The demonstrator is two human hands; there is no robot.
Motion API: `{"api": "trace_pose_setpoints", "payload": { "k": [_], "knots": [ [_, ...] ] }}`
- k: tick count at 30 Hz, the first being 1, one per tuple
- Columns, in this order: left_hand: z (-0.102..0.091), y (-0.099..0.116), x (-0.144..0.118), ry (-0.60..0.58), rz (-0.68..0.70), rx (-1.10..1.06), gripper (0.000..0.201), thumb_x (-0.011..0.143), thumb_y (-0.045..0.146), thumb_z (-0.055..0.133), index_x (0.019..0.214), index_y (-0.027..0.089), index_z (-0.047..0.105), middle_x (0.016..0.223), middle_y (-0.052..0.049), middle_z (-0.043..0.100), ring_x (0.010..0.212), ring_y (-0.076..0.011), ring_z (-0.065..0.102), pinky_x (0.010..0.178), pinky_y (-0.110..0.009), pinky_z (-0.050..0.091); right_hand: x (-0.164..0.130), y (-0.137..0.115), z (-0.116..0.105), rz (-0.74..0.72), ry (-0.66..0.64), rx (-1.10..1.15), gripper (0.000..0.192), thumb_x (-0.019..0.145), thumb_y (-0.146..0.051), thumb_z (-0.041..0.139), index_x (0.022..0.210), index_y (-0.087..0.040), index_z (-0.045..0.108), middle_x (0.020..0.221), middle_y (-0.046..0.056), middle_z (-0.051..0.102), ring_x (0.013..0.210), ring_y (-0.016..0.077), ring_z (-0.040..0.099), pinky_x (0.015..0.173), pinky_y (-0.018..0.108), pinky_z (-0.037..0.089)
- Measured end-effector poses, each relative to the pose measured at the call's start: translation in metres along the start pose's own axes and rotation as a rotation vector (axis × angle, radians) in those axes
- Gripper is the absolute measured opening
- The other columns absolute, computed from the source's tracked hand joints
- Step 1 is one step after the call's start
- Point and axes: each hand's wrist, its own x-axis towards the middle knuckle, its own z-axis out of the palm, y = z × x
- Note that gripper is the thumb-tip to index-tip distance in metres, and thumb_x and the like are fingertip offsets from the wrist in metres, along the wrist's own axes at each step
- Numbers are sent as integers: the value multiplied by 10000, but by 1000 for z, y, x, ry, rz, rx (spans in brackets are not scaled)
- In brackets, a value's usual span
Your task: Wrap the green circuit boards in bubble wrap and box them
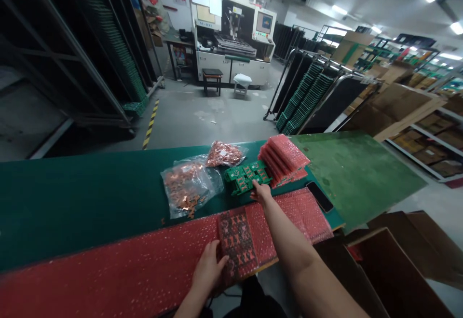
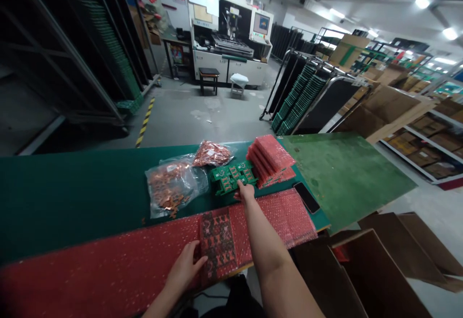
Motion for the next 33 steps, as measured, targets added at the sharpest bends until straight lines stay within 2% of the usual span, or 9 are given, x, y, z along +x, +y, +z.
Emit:
{"api": "trace_pose_setpoints", "payload": {
  "k": [5,10,13,16,20,23,26,29,33],
  "knots": [
    [-2,3,0,-11,-17,-65,444,710,228,537,1133,114,466,1160,-118,525,1031,-189,542,904,-288,411,-14,1,-20,-48,-114,58,189,808,-306,583,771,-151,482,514,-8,535,467,139,559,477,243,497],
    [-16,9,4,-50,-50,-210,333,723,246,501,1018,100,546,987,-113,612,905,-201,582,848,-317,440,-44,20,-56,-129,-265,102,329,697,-430,671,734,-172,470,622,-17,571,535,108,559,563,234,501],
    [-23,8,8,-13,-104,-431,327,744,305,456,979,109,573,987,-117,640,893,-209,598,837,-329,458,-66,45,-78,-140,-563,-19,471,589,-533,715,800,-153,533,690,8,602,590,129,577,582,257,495],
    [-24,8,7,34,-145,-526,412,758,397,428,1010,113,588,1025,-124,637,836,-217,613,788,-351,481,-81,70,-83,-146,-837,-297,453,677,-553,627,854,-143,549,740,15,611,643,134,591,593,246,484],
    [-17,15,-6,37,-20,-350,411,730,373,484,1033,126,612,982,-110,634,884,-222,596,822,-351,463,-80,89,-65,-205,-762,-710,213,837,-334,472,760,-145,532,610,-28,554,537,99,544,524,199,448],
    [-11,23,-18,52,12,-163,441,721,251,489,1130,100,559,941,-104,612,876,-207,579,829,-335,446,-72,91,-55,-241,-674,-842,191,841,-257,478,695,-148,533,514,-41,512,463,99,512,487,192,409],
    [-7,28,-26,33,-6,-89,463,749,196,465,1200,96,493,970,-95,585,890,-192,566,830,-316,438,-67,90,-53,-317,-546,-977,252,810,-272,557,591,-152,524,476,-17,510,501,118,526,518,199,370],
    [-5,30,-30,31,-12,-72,454,757,169,471,1210,130,470,1003,-83,569,926,-185,557,849,-301,431,-67,90,-54,-392,-445,-1078,290,793,-301,597,553,-155,528,577,35,590,649,153,573,586,215,353],
    [-2,32,-32,19,-13,-11,494,780,155,455,1271,120,412,1052,-99,546,980,-188,549,863,-282,423,-70,94,-53,-426,-370,-1134,239,808,-333,586,657,-149,580,752,83,647,762,191,589,623,240,338]
  ]
}}
